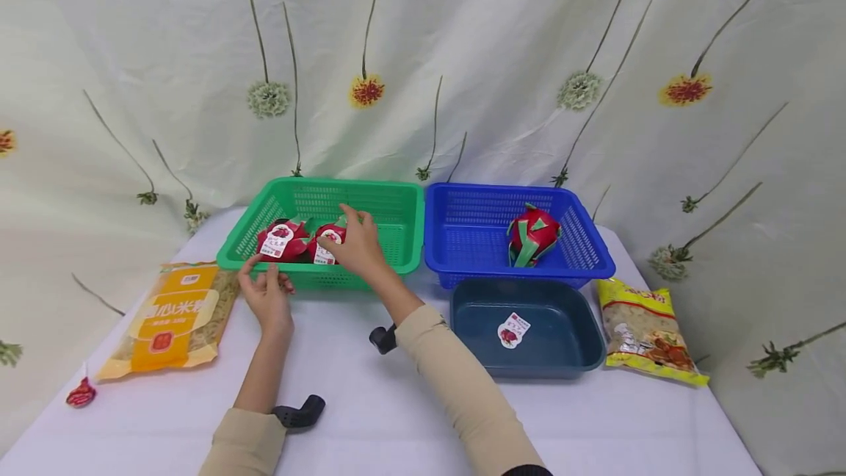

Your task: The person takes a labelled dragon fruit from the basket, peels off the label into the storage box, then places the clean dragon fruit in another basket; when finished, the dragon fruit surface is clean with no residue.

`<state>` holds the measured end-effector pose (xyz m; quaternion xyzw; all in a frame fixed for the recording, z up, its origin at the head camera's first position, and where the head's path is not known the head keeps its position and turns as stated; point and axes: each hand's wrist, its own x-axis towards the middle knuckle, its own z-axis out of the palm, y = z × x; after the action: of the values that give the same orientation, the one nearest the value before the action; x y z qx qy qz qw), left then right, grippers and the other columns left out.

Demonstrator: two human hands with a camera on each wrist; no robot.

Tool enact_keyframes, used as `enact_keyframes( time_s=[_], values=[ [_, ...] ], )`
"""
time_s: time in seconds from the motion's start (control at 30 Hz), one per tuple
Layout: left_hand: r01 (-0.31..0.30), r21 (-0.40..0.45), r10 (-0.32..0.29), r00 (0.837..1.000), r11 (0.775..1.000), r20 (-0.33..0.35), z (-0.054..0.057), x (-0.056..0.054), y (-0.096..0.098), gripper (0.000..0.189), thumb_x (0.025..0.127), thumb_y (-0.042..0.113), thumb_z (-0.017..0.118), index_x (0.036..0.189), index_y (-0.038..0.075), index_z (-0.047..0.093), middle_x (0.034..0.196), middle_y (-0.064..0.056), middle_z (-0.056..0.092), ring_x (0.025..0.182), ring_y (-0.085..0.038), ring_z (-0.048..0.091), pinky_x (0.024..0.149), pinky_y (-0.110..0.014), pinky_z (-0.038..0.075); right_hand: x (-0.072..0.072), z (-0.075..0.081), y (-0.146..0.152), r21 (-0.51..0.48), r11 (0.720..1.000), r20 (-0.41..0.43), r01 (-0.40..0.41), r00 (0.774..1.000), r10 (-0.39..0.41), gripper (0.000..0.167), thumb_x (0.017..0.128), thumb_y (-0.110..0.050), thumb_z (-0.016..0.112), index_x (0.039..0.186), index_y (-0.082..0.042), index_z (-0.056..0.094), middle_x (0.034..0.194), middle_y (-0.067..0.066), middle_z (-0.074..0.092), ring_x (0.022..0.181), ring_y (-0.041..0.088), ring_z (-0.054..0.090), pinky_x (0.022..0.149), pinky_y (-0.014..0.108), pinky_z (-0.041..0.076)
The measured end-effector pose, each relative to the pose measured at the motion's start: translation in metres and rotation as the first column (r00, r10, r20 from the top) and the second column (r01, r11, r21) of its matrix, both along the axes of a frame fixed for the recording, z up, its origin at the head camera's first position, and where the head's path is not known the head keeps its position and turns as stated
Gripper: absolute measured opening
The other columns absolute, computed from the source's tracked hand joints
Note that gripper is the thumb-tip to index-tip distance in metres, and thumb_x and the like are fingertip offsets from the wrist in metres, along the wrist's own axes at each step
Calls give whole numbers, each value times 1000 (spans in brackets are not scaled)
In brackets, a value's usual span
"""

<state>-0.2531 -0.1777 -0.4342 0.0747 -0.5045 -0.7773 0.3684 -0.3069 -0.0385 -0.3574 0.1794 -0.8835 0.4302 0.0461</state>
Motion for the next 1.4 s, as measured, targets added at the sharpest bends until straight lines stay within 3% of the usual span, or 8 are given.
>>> enact_keyframes(
  time_s=[0.17, 0.4, 0.57, 0.8, 1.0, 1.2, 1.3, 1.4],
  values=[
    [-7, 2, 7, 999, 1000, -32, -5, -5, -4, 34, 96, 5, 46, 128, 2, 34, 67, -7, 46, 51, -12, 45, 43, -18, 40, -24, -12, -17, 39, 999, 103, 29, 994, -33, 79, 83, -40, 67, 146, -17, 25, 136, 17, 36, 128, 31, 32, 93, 48, 41],
    [-25, 16, 26, 999, 1000, -30, -15, -11, -6, 33, 96, 8, 47, 127, 6, 37, 66, -4, 46, 50, -9, 45, 42, -17, 39, -43, -27, -25, 59, 996, 256, -74, 965, 56, 87, 80, -44, 68, 148, -21, 19, 148, 12, 26, 137, 35, 13, 103, 50, 30],
    [-13, 9, 13, 1000, 1000, -28, -14, -9, -3, 34, 96, 8, 47, 128, 4, 36, 68, -7, 46, 51, -10, 45, 42, -17, 40, -51, -33, -22, 65, 987, 302, -145, 946, 119, 90, 80, -43, 69, 149, -23, 14, 148, 11, 25, 136, 36, 13, 103, 49, 29],
    [0, -24, -1, 999, 1000, -32, -6, -2, -4, 38, 96, 5, 45, 131, -3, 32, 68, -10, 45, 52, -12, 45, 43, -18, 40, -55, -36, -21, 15, 985, 279, -173, 947, 162, 86, 79, -39, 72, 147, -22, 23, 131, 13, 46, 118, 27, 44, 90, 37, 45],
    [-11, -4, 11, 999, 1000, -51, -15, -8, -5, 34, 96, 8, 48, 127, 2, 37, 67, -7, 45, 50, -11, 45, 43, -17, 39, -54, -36, -18, -20, 990, 251, -136, 958, 137, 79, 76, -35, 76, 143, -21, 35, 124, 11, 50, 109, 24, 49, 81, 34, 48],
    [-27, -20, 26, 998, 999, -54, -19, -10, -4, 34, 96, 8, 48, 127, 1, 36, 65, -5, 45, 50, -9, 45, 42, -17, 39, -53, -37, -13, -47, 998, 223, -30, 974, 40, 78, 73, -37, 77, 140, -21, 41, 124, 10, 51, 109, 23, 50, 80, 34, 49],
    [-28, -25, 27, 999, 999, -45, -19, -10, -4, 34, 96, 8, 47, 127, 1, 36, 65, -5, 46, 50, -9, 45, 42, -17, 39, -52, -31, -9, -117, 992, 182, 42, 983, -20, 78, 73, -37, 78, 140, -23, 41, 127, 9, 50, 110, 23, 50, 81, 35, 50],
    [-23, -23, 22, 998, 999, -50, -18, -10, -6, 34, 96, 9, 47, 128, 3, 36, 65, -5, 46, 50, -9, 45, 42, -17, 39, -48, -15, -3, -198, 977, 128, 82, 990, -57, 77, 73, -37, 78, 140, -27, 41, 126, 9, 51, 110, 23, 51, 80, 36, 51]
  ],
)
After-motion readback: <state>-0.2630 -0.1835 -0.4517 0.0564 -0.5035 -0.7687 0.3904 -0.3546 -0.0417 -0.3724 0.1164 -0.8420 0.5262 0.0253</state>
